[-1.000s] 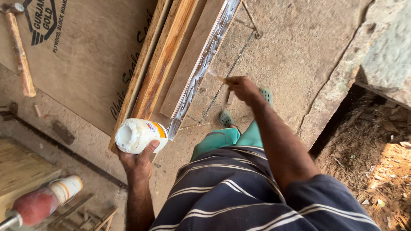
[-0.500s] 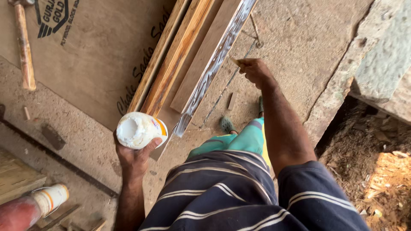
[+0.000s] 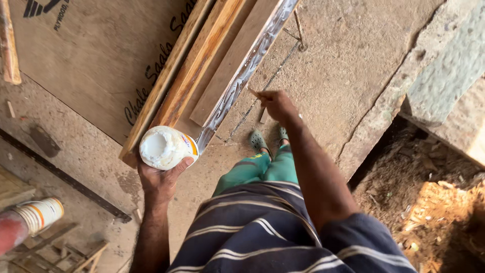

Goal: The person applies white glue to a wooden plank using a brush. They repeatedly dip the brush into a container and spread the glue along the plank's surface.

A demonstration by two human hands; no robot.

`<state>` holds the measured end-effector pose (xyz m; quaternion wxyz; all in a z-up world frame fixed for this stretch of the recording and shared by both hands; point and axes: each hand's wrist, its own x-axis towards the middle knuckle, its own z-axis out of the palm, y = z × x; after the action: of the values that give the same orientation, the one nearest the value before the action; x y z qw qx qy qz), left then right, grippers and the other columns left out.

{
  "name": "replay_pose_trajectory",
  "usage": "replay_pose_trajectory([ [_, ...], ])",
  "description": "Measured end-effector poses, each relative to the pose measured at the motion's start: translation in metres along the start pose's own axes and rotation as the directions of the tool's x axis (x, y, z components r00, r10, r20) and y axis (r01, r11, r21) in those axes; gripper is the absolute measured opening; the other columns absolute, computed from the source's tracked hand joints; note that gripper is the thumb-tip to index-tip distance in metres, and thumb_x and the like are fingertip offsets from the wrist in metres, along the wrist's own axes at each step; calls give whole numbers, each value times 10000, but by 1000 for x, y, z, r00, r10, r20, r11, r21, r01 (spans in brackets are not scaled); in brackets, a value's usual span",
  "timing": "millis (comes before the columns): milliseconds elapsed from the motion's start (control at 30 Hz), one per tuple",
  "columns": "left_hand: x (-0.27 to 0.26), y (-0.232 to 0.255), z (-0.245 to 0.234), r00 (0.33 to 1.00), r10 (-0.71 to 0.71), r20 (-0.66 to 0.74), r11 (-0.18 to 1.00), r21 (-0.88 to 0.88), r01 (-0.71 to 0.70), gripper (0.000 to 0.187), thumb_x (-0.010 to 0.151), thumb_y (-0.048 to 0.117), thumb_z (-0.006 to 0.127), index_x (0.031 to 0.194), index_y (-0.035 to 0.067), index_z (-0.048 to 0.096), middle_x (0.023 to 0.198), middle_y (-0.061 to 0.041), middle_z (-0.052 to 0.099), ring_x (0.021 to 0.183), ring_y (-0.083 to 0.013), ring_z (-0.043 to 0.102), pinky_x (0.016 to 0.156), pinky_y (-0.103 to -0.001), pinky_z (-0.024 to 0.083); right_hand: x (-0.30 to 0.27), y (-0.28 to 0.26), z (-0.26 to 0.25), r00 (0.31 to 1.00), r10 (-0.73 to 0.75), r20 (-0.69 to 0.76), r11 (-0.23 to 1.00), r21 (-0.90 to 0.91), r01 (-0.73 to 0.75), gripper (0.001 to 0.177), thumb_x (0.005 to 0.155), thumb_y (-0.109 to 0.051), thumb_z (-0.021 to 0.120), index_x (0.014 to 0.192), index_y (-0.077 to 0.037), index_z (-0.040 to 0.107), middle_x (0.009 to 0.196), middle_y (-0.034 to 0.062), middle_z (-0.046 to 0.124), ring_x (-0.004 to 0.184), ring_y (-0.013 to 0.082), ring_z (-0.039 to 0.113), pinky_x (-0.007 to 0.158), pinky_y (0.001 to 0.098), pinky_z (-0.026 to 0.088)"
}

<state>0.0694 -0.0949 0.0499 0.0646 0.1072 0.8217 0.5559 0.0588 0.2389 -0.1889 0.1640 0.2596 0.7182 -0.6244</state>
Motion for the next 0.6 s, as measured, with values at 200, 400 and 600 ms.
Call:
replay_pose_trajectory([
  [200, -9, -3, 14, 994, -4, -106, 996, -90, -5, 858, 742, 58, 931, 1410, -50, 403, 1300, -153, 606, 1169, -233, 652, 988, -353, 598, -41, 18, -2, 999, 46, -8, 997, 61, -45, 267, 1028, -212, 648, 1258, -131, 758, 897, 74, 737, 612, 99, 533, 514, 298, 437],
  [400, -5, -20, -5, 998, 62, -24, 990, -125, -65, 924, 747, 187, 942, 1420, -39, 349, 1316, -159, 597, 1181, -240, 671, 987, -360, 634, -18, 13, 32, 991, 56, -119, 975, -207, -80, 287, 1052, -238, 568, 1280, -192, 738, 1026, 64, 767, 693, 245, 658, 608, 392, 538],
  [600, -2, -58, -30, 975, 214, 66, 975, 39, -217, 910, 722, 214, 991, 1440, -3, 476, 1356, -190, 629, 1251, -330, 655, 1084, -470, 556, -108, -55, 16, 929, -352, -117, 777, -589, 221, 432, 922, -40, 612, 1298, -213, 737, 1157, 111, 762, 969, 308, 739, 813, 446, 573],
])
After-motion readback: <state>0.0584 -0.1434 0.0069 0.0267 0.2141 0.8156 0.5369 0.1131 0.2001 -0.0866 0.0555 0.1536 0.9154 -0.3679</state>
